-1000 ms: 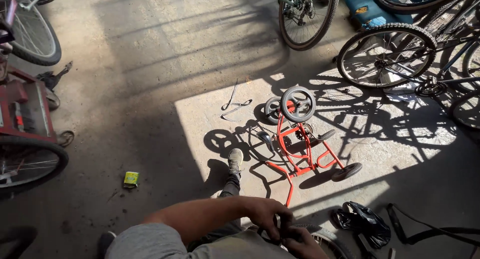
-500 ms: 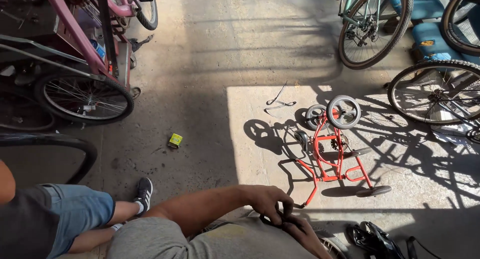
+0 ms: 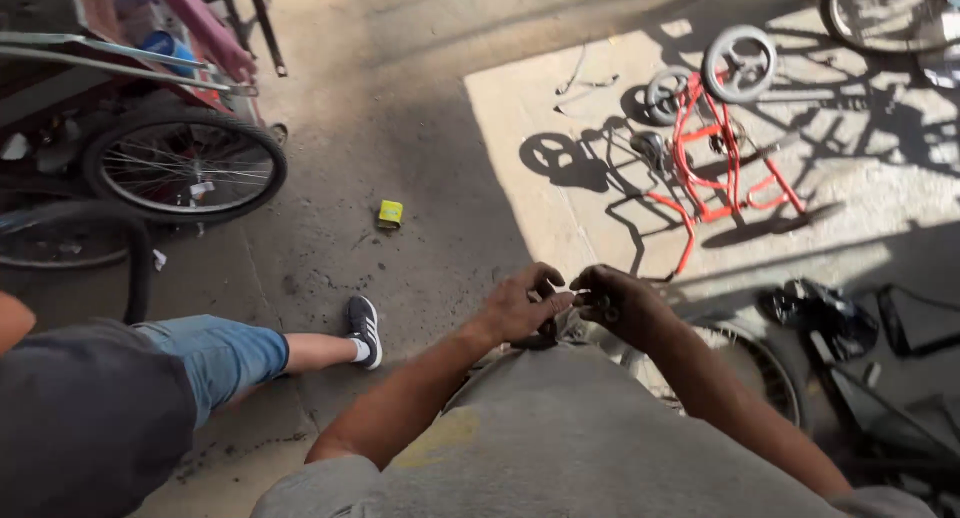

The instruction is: Searching for and selecting hardware from an organizer to repair a bicycle

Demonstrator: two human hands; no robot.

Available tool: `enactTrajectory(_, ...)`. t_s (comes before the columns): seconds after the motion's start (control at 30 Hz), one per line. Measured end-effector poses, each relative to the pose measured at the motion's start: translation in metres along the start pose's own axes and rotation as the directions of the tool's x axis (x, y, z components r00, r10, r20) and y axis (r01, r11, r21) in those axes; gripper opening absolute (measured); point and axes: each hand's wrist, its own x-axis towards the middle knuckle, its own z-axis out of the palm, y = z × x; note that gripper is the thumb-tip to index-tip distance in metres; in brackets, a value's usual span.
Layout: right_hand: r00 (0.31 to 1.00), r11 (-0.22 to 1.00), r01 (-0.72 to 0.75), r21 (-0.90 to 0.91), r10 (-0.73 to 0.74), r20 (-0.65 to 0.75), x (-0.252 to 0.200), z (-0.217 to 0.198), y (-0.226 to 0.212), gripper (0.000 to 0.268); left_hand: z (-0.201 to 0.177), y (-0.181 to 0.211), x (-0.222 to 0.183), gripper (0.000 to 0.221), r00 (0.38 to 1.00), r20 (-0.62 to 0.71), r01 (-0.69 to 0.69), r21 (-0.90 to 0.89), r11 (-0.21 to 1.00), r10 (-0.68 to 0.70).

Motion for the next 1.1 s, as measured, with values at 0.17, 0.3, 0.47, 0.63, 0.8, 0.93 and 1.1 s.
enactTrajectory(0.17,0.969,0.949,0.199,0.246,-0.228,0.097,-0.034,0.033,0.044,0.04,-0.03,0.01,0.001,0.038,0.917,0.065,-0.399,0.205,0.894,0.394)
enactTrajectory(0.3,0.955,0.879,0.276,0.389,-0.295,-0.01,-0.079,0.055,0.067,0.05,-0.015,0.005,0.0,0.037,0.903,0.203,-0.422,0.249,0.872,0.379)
enactTrajectory(0.47,0.911,0.809,0.401,0.429,-0.401,-0.094,-0.128,0.038,0.112,0.074,0.029,0.02,-0.018,0.02,0.794,0.379,-0.607,0.543,0.58,0.476)
enactTrajectory(0.63,0.841,0.673,0.523,0.522,-0.506,-0.19,-0.187,-0.006,0.19,0.084,0.098,0.0,-0.049,0.019,0.683,0.597,-0.724,0.479,0.497,0.42)
enactTrajectory(0.8,0.739,0.461,0.655,0.599,-0.557,-0.379,-0.273,-0.052,0.292,0.089,0.199,-0.04,-0.091,0.014,0.531,0.794,-0.665,0.173,0.727,0.297)
enactTrajectory(0.93,0.629,0.485,0.761,0.431,-0.385,-0.676,-0.302,-0.118,0.435,0.055,0.282,-0.074,-0.153,0.022,0.469,0.882,-0.456,0.21,0.865,0.033)
enactTrajectory(1.1,0.536,0.586,0.729,0.354,-0.167,-0.828,-0.346,-0.157,0.606,0.019,0.367,-0.122,-0.231,0.027,0.384,0.914,-0.43,0.3,0.851,-0.128)
